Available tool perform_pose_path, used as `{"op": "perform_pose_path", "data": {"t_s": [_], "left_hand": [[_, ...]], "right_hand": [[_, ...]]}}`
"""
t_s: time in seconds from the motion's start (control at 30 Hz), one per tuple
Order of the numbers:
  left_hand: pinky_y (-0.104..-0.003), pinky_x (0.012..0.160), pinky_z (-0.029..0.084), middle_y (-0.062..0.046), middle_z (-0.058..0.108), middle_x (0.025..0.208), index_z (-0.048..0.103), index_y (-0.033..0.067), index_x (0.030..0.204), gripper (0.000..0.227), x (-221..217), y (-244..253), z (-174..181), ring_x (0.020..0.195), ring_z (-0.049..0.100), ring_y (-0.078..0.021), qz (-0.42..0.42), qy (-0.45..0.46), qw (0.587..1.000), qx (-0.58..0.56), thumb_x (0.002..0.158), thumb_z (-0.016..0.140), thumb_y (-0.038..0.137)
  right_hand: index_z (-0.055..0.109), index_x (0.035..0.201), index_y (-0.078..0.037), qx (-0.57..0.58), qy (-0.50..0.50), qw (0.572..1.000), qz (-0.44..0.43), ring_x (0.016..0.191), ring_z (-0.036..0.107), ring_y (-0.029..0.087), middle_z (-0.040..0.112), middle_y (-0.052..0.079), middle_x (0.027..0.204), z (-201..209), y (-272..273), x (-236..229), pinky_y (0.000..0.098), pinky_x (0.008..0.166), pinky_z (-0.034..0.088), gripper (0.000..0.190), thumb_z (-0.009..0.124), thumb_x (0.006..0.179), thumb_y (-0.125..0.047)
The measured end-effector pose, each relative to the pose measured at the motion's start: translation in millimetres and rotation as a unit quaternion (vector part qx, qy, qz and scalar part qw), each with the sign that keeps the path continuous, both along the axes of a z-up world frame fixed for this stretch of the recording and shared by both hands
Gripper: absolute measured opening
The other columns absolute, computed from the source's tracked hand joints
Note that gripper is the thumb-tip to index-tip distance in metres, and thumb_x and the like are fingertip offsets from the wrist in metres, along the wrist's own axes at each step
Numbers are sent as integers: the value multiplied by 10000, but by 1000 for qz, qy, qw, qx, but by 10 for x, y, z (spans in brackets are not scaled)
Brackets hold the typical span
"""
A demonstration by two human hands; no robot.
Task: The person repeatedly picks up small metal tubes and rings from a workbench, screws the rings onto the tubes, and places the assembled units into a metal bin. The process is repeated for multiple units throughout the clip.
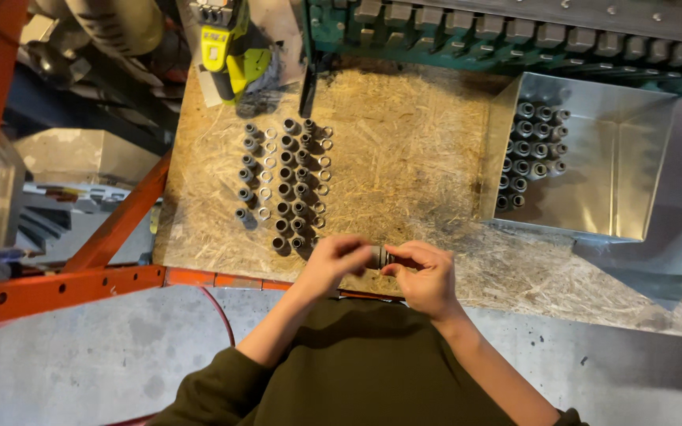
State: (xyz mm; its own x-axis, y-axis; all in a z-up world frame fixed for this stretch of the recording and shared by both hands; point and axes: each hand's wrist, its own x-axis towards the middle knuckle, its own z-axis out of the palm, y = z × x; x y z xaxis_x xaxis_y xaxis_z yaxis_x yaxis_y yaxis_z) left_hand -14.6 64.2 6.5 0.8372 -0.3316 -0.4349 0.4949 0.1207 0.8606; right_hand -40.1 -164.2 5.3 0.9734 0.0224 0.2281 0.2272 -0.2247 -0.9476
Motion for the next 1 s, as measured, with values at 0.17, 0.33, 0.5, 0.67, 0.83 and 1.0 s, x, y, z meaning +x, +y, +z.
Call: {"op": "perform_pose_path", "data": {"t_s": [0.17, 0.33, 0.5, 0.67, 0.83, 1.0], "left_hand": [[-350, 742, 717, -120, 753, 956, 876, -15, 1213, 516, -66, 30, -242, 801, 745, -155, 5, -184, 981, 56, 774, 1104, 128], [-335, 453, 618, -209, 724, 620, 814, -26, 790, 451, -8, 21, -53, 490, 712, -219, 10, 3, 1000, -9, 1038, 928, 333], [-451, 780, 755, -246, 748, 1135, 785, -81, 1356, 544, 7, 32, -132, 895, 796, -280, -8, -80, 995, -57, 921, 1012, 154], [-308, 616, 703, -170, 783, 828, 859, -82, 1170, 389, -6, -10, -99, 692, 778, -186, 49, -96, 992, -59, 864, 1062, 45], [-305, 356, 519, -222, 673, 572, 785, -52, 771, 531, 60, -56, 11, 418, 635, -201, 44, 45, 998, -1, 990, 981, 390], [-306, 334, 496, -215, 662, 515, 776, -54, 688, 724, 39, -29, -131, 370, 616, -193, 29, 60, 998, 19, 1090, 862, 542]], "right_hand": [[952, 1115, 6, 24, 10, 1000, 6, 745, 833, 230, 841, 185, 835, -6, 0, 8, 355, 677, 727, 302, 1042, 827, 8], [952, 1126, -1, 2, -11, 1000, 17, 734, 845, 253, 839, 167, 850, 61, 11, 5, 360, 644, 731, 321, 1057, 825, -34], [960, 1105, -13, 10, 0, 1000, 1, 732, 827, 224, 846, 171, 861, 11, -7, -2, 344, 665, 728, 294, 1055, 828, -43], [946, 1112, 18, 20, -3, 1000, -6, 741, 824, 215, 833, 172, 843, 105, -18, 26, 350, 679, 717, 294, 1044, 836, -1], [969, 1113, -49, -25, -62, 998, -5, 832, 888, 327, 871, 155, 918, 99, 9, 29, 426, 704, 716, 341, 1077, 789, -44], [973, 1106, -79, -47, -73, 996, -6, 905, 905, 339, 905, 137, 985, 90, -1, 37, 425, 792, 725, 337, 1080, 788, -56]]}}
